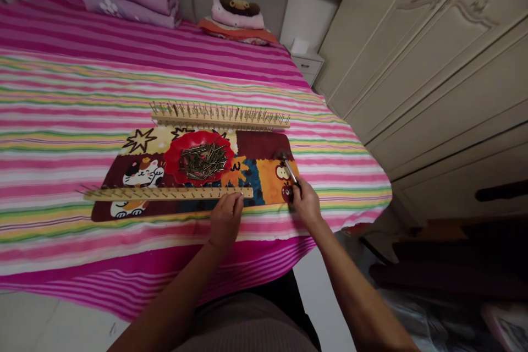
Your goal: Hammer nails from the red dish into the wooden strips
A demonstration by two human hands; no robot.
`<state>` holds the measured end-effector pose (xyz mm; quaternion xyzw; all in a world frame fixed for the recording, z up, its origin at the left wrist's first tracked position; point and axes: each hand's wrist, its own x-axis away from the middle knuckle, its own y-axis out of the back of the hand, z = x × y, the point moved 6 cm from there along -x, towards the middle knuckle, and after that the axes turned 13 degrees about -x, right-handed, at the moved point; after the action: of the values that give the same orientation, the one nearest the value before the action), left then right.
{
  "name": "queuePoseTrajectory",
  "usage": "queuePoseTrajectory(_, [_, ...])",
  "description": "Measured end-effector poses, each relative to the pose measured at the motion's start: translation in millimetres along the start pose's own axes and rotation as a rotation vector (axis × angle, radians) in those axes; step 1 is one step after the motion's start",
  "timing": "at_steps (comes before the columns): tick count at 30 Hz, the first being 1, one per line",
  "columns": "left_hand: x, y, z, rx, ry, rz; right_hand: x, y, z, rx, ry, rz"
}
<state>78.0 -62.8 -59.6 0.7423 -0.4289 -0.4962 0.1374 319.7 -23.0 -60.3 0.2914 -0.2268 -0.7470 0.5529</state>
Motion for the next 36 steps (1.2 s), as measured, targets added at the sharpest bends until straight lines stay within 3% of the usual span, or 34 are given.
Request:
queuePoseTrajectory(3, [-0.7, 0.4, -3.8, -0.027, -0.068, -0.035, 34.4, 18.3, 22.2, -0.357, -0.002, 0.038])
queuePoseTrajectory(6, [-1.4, 0.2, -5.8, -0.043, -0.107, -0.035, 76.1, 24.5, 45.5, -0.621, -0.151, 0.268])
queuePoseTrajectory(8, [-1.3, 0.0, -6.5, -0.056, -0.128, -0.031, 97.9, 27.0, 60.1, -0.669, -0.181, 0.399])
queuePoseTrajectory(10, [-0.5, -0.4, -7.1, -0.068, -0.157, -0.033, 109.7, 30.1, 69.6, -0.637, -0.142, 0.442])
queuePoseTrajectory(15, [2.4, -5.3, -8.6, -0.108, -0.234, -0.025, 111.6, 33.4, 82.4, -0.486, 0.042, 0.381])
queuePoseTrajectory(20, [3.4, -9.2, -8.9, -0.159, -0.224, -0.013, 111.4, 28.5, 93.8, -0.408, 0.136, 0.443])
queuePoseTrajectory(26, [2.0, -8.0, -8.3, -0.118, -0.17, 0.001, 113.9, 43.4, 100.2, -0.353, 0.234, 0.233])
queuePoseTrajectory(29, [1.2, -7.7, -9.0, -0.17, -0.17, 0.003, 114.3, 34.1, 101.5, -0.339, 0.275, 0.292])
queuePoseTrajectory(32, [-0.2, -7.9, -8.8, -0.231, -0.167, 0.004, 113.1, 23.8, 102.8, -0.364, 0.272, 0.397])
queuePoseTrajectory(36, [-2.5, -8.1, -5.9, -0.185, -0.144, 0.041, 101.4, 37.3, 94.5, -0.399, 0.165, 0.248])
